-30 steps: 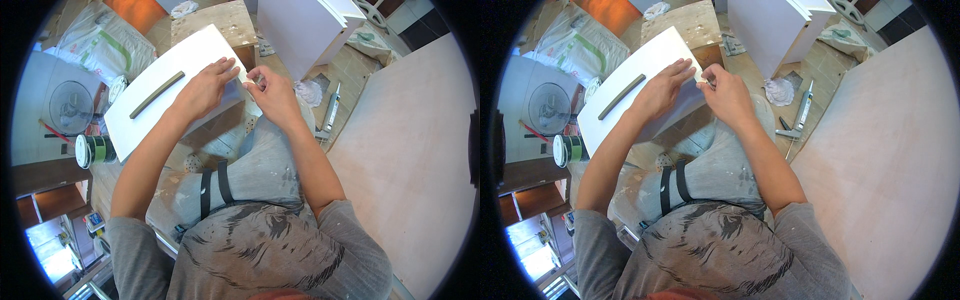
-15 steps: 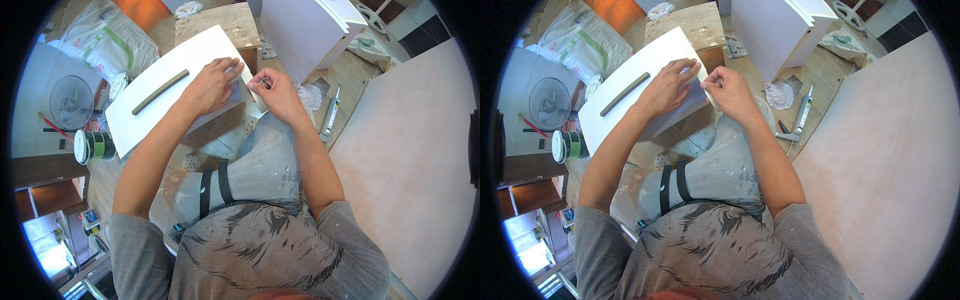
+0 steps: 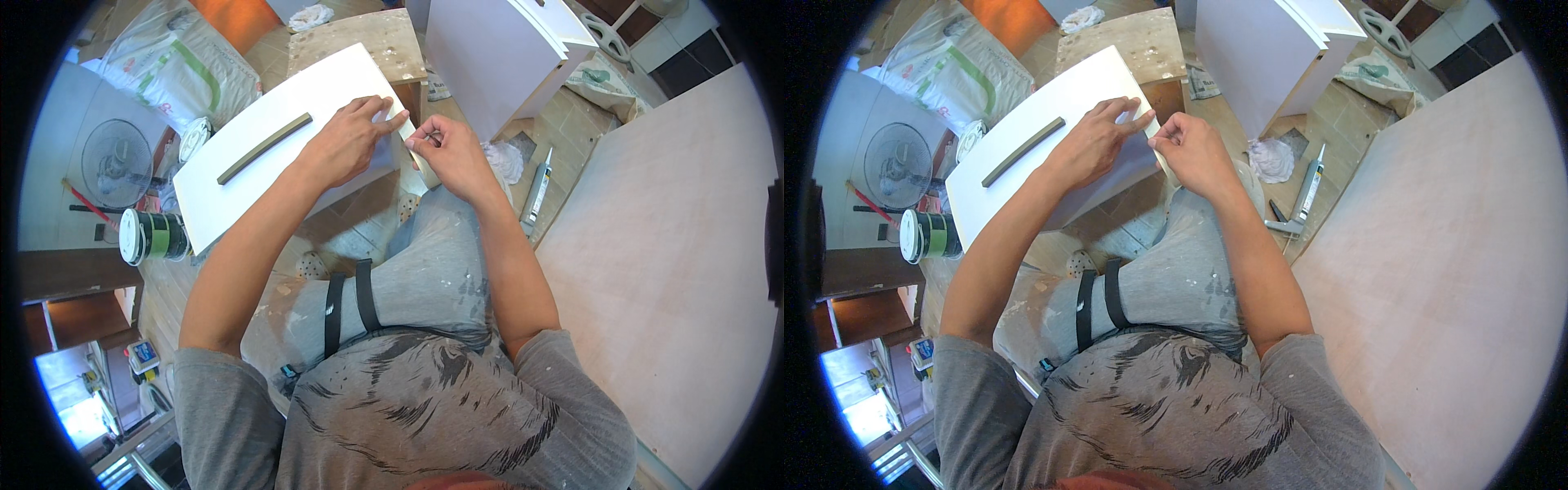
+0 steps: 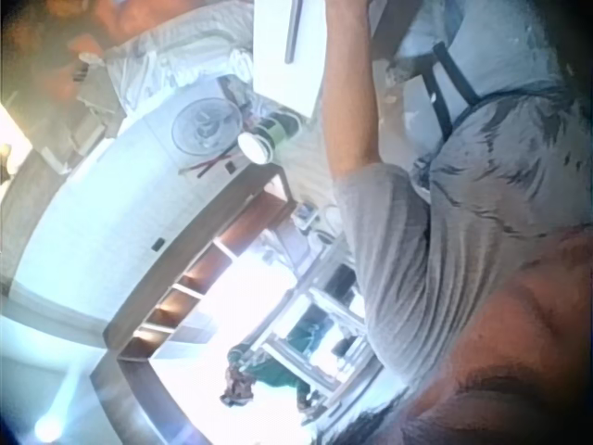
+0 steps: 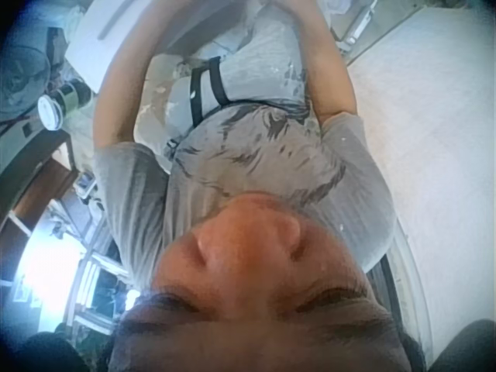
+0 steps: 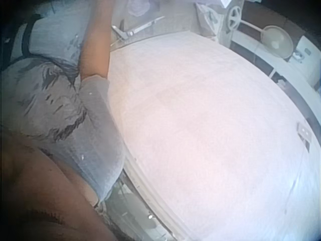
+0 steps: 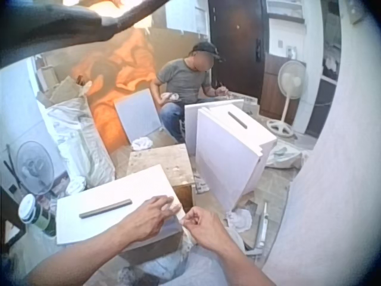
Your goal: The person wipes a white cabinet door with a cloth, then applies masking tape to its edges. The person handles the door and tape throughout the clip.
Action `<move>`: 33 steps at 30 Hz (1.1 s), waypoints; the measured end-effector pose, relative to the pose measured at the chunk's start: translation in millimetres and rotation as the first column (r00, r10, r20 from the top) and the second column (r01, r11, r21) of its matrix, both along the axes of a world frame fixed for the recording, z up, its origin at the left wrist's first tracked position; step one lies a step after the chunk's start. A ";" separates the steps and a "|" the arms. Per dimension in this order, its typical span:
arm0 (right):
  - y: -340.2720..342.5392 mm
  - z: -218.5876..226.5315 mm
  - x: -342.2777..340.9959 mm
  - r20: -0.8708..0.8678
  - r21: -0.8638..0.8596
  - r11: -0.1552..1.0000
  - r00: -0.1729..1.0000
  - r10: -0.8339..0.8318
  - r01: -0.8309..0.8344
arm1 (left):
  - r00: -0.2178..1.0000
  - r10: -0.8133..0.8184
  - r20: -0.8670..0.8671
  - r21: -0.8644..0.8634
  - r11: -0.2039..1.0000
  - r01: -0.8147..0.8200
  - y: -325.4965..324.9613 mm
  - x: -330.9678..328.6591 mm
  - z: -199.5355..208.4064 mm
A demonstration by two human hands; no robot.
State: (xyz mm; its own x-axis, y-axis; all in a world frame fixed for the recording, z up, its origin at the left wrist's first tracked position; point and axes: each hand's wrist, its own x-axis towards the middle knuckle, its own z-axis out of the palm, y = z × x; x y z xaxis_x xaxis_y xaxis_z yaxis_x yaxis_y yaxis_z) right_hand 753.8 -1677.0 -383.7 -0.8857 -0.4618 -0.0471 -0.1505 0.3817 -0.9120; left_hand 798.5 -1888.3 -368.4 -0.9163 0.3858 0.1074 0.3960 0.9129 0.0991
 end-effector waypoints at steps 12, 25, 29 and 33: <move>1.3 4.4 0.1 -0.030 -0.009 1.000 0.999 0.015 -0.016 | 0.986 0.164 -0.022 0.065 0.985 -0.162 -12.7 -23.5 -9.8; 1.2 12.9 1.7 0.035 0.014 1.000 0.999 0.018 -0.019 | 0.755 0.652 -0.065 0.093 0.758 -0.646 -27.2 -100.3 -41.6; 1.4 8.8 -0.8 0.005 0.030 0.999 0.999 0.042 -0.042 | 0.755 0.655 -0.021 0.109 0.752 -0.649 -40.9 -105.7 -36.5; 0.8 5.2 -0.6 0.011 -0.004 0.999 0.999 0.036 -0.036 | 0.813 0.577 -0.076 0.081 0.817 -0.571 -47.1 -97.5 -37.3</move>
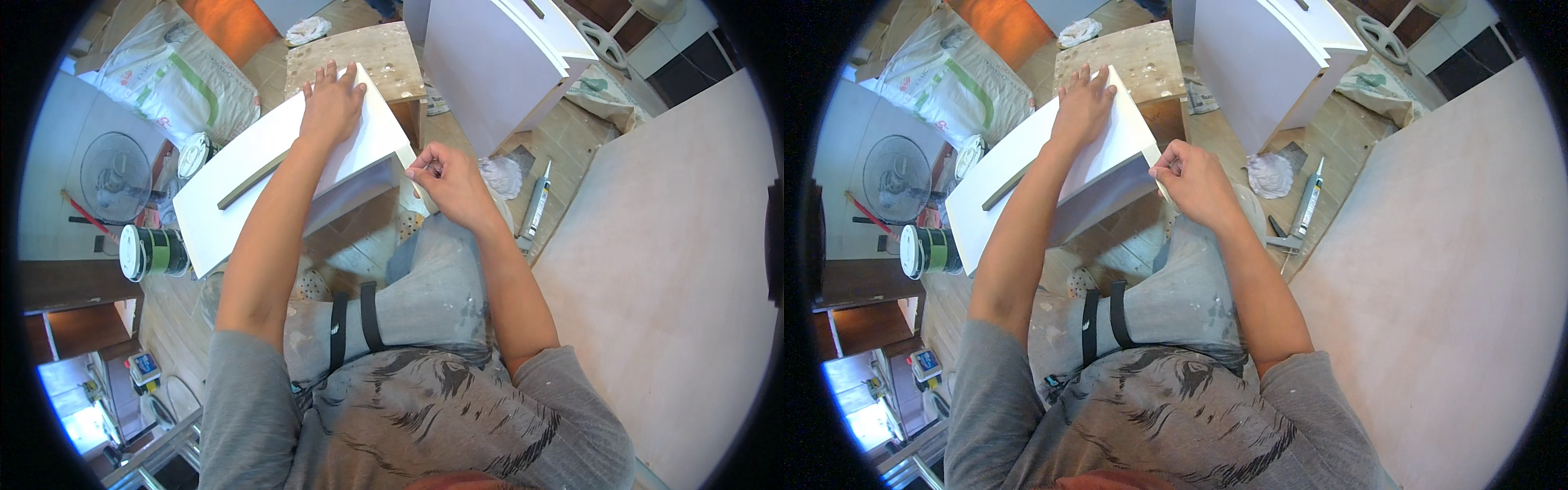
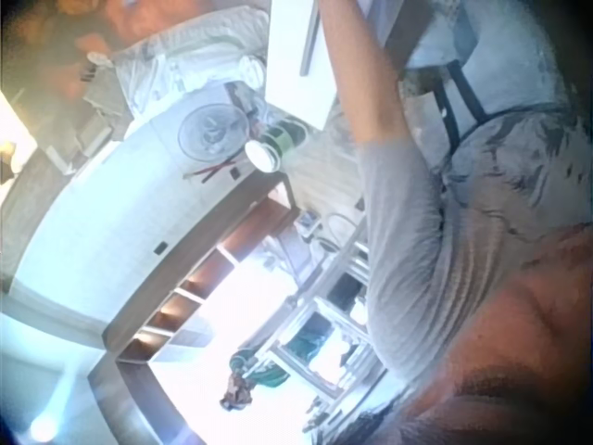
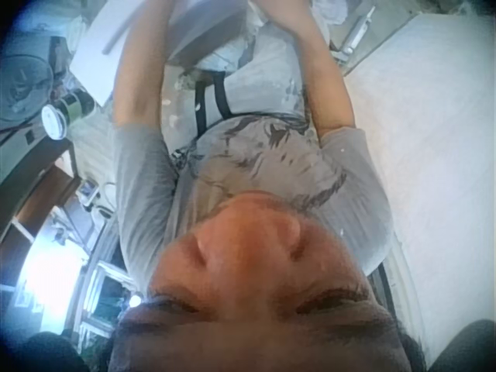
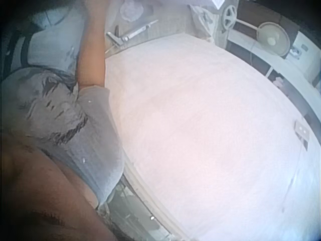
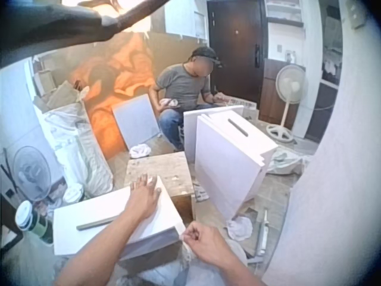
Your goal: The person wipes a white cabinet door with a cloth, then applies masking tape to its edges. The person handles the door and tape throughout the clip.
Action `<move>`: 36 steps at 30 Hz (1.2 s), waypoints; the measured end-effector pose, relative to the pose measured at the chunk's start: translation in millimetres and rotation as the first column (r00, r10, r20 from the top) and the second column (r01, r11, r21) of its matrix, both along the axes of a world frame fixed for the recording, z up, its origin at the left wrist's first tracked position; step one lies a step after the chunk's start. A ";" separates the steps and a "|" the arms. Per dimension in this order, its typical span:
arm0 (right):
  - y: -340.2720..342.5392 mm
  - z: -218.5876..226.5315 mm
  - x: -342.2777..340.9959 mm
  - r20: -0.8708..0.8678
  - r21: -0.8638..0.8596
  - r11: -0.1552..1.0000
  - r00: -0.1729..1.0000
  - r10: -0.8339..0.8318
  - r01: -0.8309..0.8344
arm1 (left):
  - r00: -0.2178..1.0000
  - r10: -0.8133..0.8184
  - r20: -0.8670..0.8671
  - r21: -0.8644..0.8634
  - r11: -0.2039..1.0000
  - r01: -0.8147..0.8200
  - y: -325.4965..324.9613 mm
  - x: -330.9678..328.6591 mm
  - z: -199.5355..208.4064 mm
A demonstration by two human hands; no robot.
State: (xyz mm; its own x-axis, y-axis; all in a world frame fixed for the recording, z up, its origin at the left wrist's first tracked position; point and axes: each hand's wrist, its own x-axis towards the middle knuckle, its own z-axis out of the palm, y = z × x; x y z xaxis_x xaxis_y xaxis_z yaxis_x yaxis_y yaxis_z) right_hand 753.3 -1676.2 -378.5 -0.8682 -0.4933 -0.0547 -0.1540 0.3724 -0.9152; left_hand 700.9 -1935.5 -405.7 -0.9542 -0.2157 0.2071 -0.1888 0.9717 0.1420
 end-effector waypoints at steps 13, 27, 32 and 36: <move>-1.1 2.9 1.2 0.010 0.014 1.000 1.000 -0.015 0.015 | 0.994 -0.111 -0.023 -0.009 0.994 0.111 -2.1 18.1 17.4; -1.2 0.6 2.8 -0.012 0.059 0.998 1.000 -0.007 0.007 | 0.988 -0.152 0.033 -0.100 0.983 0.154 38.7 34.7 9.9; -2.9 -7.8 1.8 -0.069 0.020 1.000 0.998 -0.003 0.004 | 0.927 -0.374 0.028 -0.078 0.924 0.375 48.4 72.0 12.0; -1.5 -4.1 3.8 -0.059 -0.019 1.000 0.998 0.002 -0.003 | 0.856 -0.515 0.035 0.316 0.819 0.480 44.3 97.8 35.3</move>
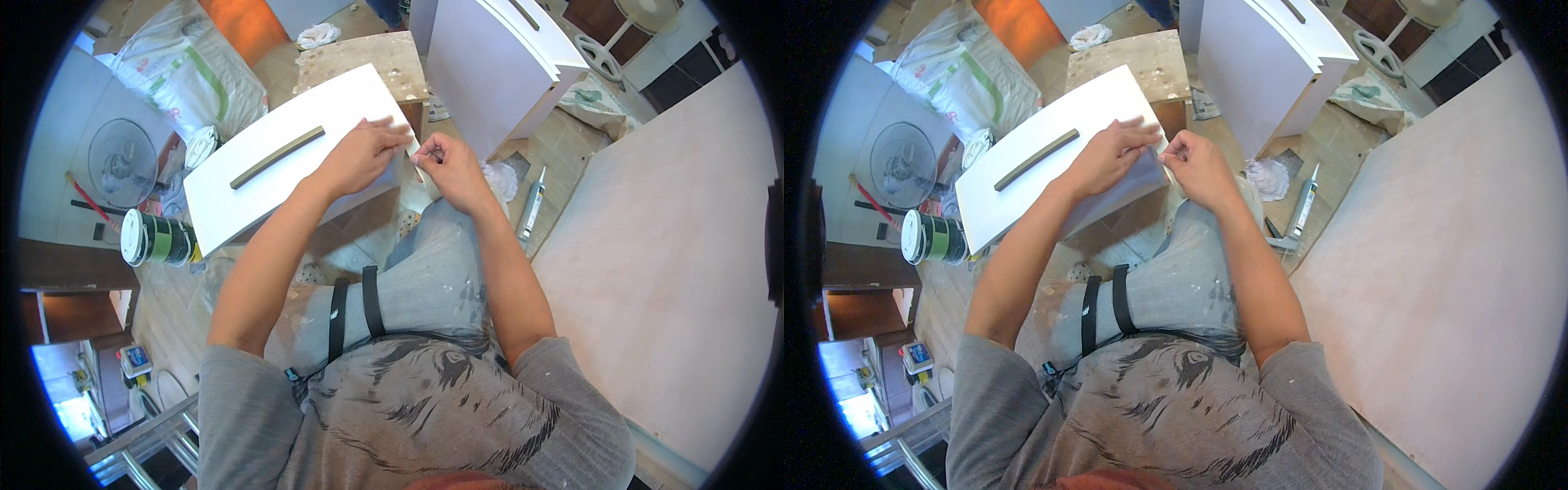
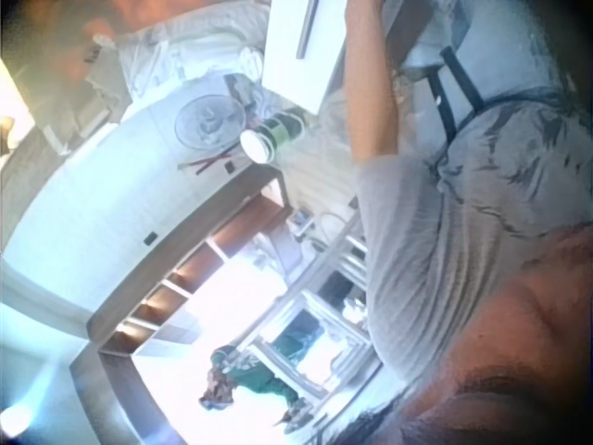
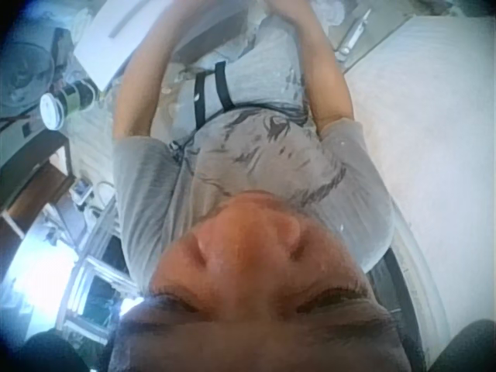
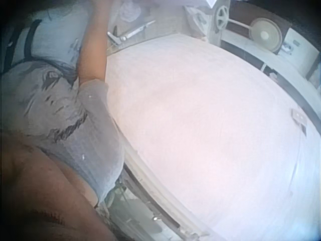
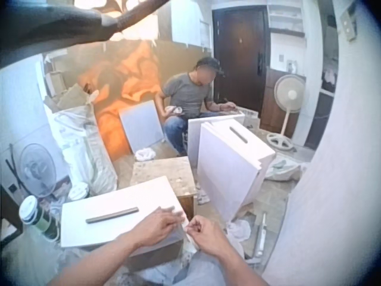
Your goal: The person wipes a white cabinet door with a cloth, then applies masking tape to its edges. The person handles the door and tape throughout the clip.
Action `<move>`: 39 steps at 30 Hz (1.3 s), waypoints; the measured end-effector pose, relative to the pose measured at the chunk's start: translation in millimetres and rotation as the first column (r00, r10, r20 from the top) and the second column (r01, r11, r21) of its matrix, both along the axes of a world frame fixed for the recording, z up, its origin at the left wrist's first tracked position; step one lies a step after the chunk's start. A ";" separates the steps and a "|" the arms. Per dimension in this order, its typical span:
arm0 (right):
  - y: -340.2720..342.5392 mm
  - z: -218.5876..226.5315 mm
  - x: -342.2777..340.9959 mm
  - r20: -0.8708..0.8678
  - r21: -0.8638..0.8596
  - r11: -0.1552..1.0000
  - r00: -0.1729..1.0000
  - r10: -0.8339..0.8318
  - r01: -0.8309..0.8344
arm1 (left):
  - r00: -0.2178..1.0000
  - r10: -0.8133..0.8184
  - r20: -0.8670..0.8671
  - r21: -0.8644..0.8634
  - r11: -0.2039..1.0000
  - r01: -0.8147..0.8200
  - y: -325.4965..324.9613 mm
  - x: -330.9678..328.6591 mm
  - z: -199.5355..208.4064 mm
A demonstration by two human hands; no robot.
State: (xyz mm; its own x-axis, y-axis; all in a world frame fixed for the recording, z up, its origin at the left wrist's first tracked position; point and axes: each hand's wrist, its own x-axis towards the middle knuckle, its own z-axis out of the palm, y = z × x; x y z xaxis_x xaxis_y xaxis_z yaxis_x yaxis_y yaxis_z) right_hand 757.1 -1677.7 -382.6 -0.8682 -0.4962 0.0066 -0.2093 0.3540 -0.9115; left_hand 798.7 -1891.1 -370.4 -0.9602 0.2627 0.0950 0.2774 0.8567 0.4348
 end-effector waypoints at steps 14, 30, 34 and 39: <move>-3.6 0.9 6.0 0.029 -0.037 0.999 0.999 0.025 -0.024 | 0.954 0.206 -0.217 -0.232 0.938 -0.256 -1.9 -41.1 -36.0; 21.1 -3.7 -15.9 0.192 0.085 0.989 0.976 0.100 -0.118 | 0.741 0.037 0.670 0.710 -0.320 -0.627 84.1 2.0 -57.6; 33.5 16.3 -22.8 0.080 0.142 0.990 0.997 0.011 -0.022 | 0.747 0.105 0.657 0.731 -0.332 -0.596 97.4 0.9 -54.9; 31.8 26.3 -59.6 0.182 0.011 0.985 0.969 0.166 -0.171 | 0.688 0.108 0.718 0.675 -0.351 -0.649 100.6 1.0 -47.1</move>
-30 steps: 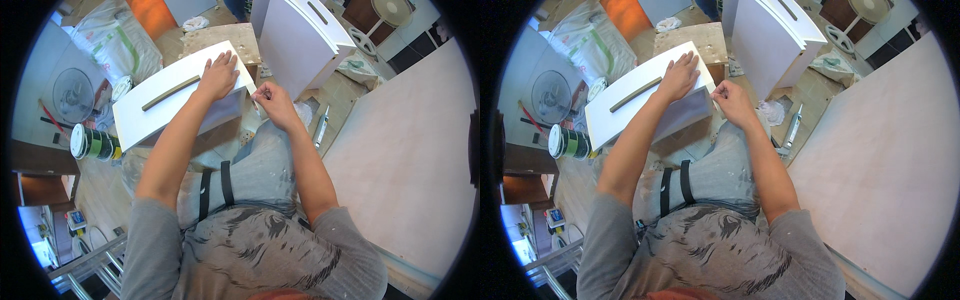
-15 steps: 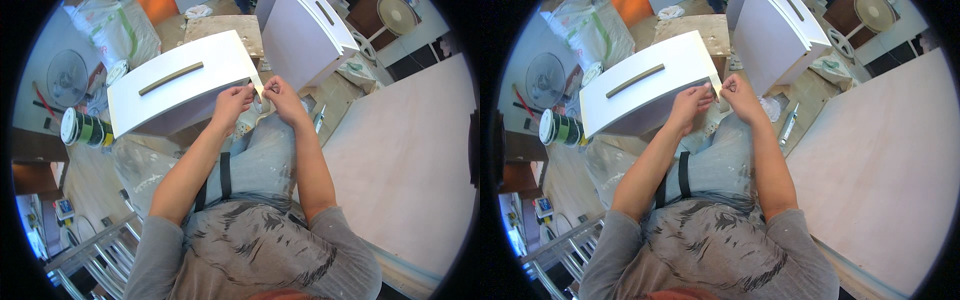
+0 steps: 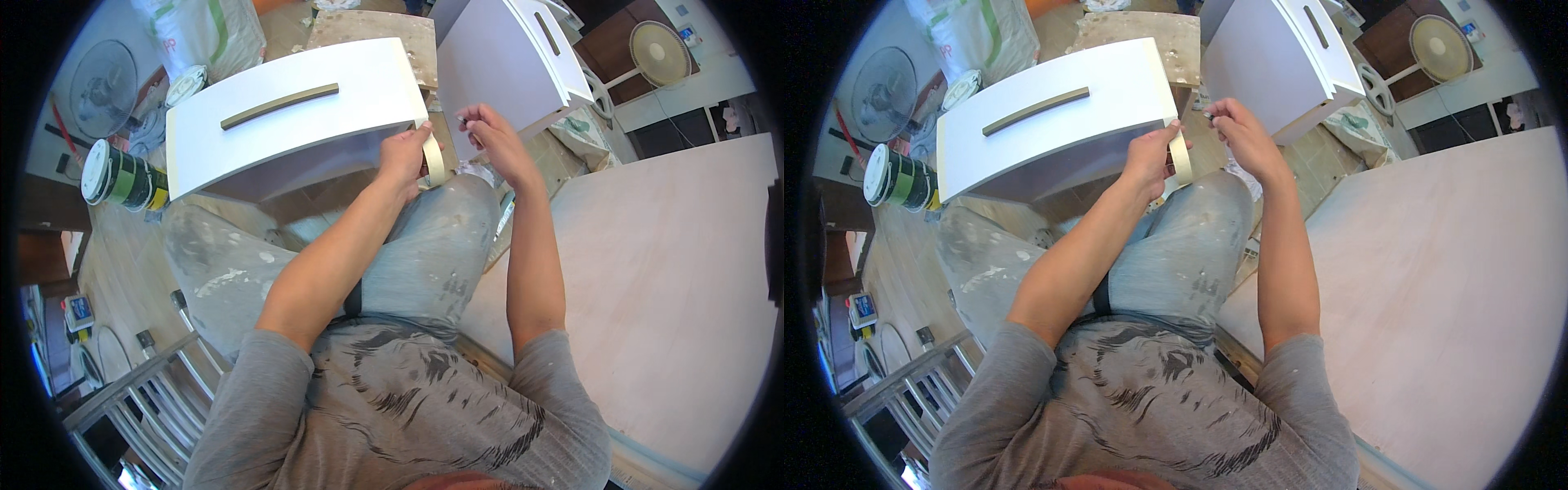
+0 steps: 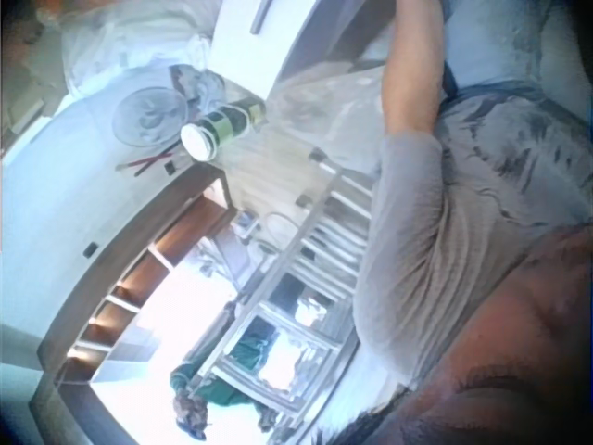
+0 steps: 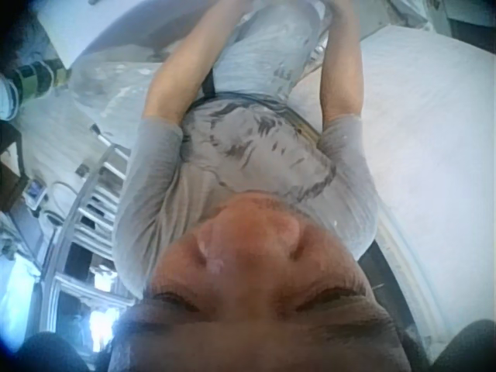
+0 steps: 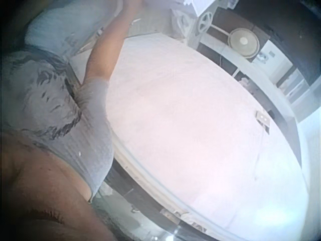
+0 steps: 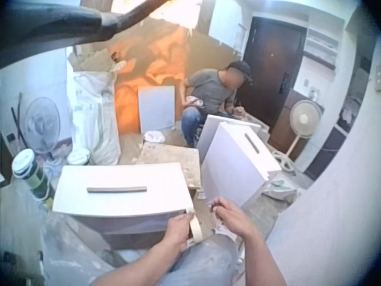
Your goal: The person wipes a white cabinet door with a cloth, then applies masking tape to its edges. The person handles the door and tape throughout the clip.
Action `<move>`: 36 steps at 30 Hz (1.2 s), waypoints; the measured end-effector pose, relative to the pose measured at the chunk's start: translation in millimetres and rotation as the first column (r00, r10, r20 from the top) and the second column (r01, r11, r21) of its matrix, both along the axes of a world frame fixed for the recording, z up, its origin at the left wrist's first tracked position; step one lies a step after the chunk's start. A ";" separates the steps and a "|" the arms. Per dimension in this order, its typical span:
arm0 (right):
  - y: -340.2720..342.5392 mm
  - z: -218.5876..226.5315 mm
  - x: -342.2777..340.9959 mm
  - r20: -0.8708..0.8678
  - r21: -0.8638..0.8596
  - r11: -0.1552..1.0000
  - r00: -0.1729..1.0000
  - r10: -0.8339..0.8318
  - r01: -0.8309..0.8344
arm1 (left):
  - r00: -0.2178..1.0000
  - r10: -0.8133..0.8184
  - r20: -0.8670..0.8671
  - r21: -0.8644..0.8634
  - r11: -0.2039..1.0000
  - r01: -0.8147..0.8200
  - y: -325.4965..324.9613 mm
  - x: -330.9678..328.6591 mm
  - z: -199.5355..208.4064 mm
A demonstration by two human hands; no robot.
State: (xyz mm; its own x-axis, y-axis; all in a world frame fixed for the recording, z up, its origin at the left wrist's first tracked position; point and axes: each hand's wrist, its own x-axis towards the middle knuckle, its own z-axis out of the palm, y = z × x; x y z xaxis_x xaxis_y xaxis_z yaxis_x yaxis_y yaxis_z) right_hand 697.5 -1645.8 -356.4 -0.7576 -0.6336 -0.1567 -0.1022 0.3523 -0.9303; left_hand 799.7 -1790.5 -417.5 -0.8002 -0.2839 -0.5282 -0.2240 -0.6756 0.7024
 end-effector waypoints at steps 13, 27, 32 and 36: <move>-52.0 -10.1 -43.3 -0.256 0.121 0.938 0.903 0.345 -0.324 | 0.995 0.073 -0.069 0.063 0.996 -0.069 7.6 2.9 8.4; -49.6 -21.5 -45.5 -0.178 0.062 0.949 0.932 0.316 -0.310 | 0.990 0.092 -0.110 0.050 0.995 -0.087 11.9 3.0 10.9; -49.9 -27.2 -44.0 -0.300 0.037 0.955 0.909 0.290 -0.293 | 0.989 0.090 -0.115 0.036 0.996 -0.086 12.8 3.5 9.6; -51.6 -23.8 -41.4 -0.313 0.033 0.954 0.903 0.293 -0.298 | 0.985 0.119 -0.123 0.032 0.993 -0.116 14.6 2.3 13.7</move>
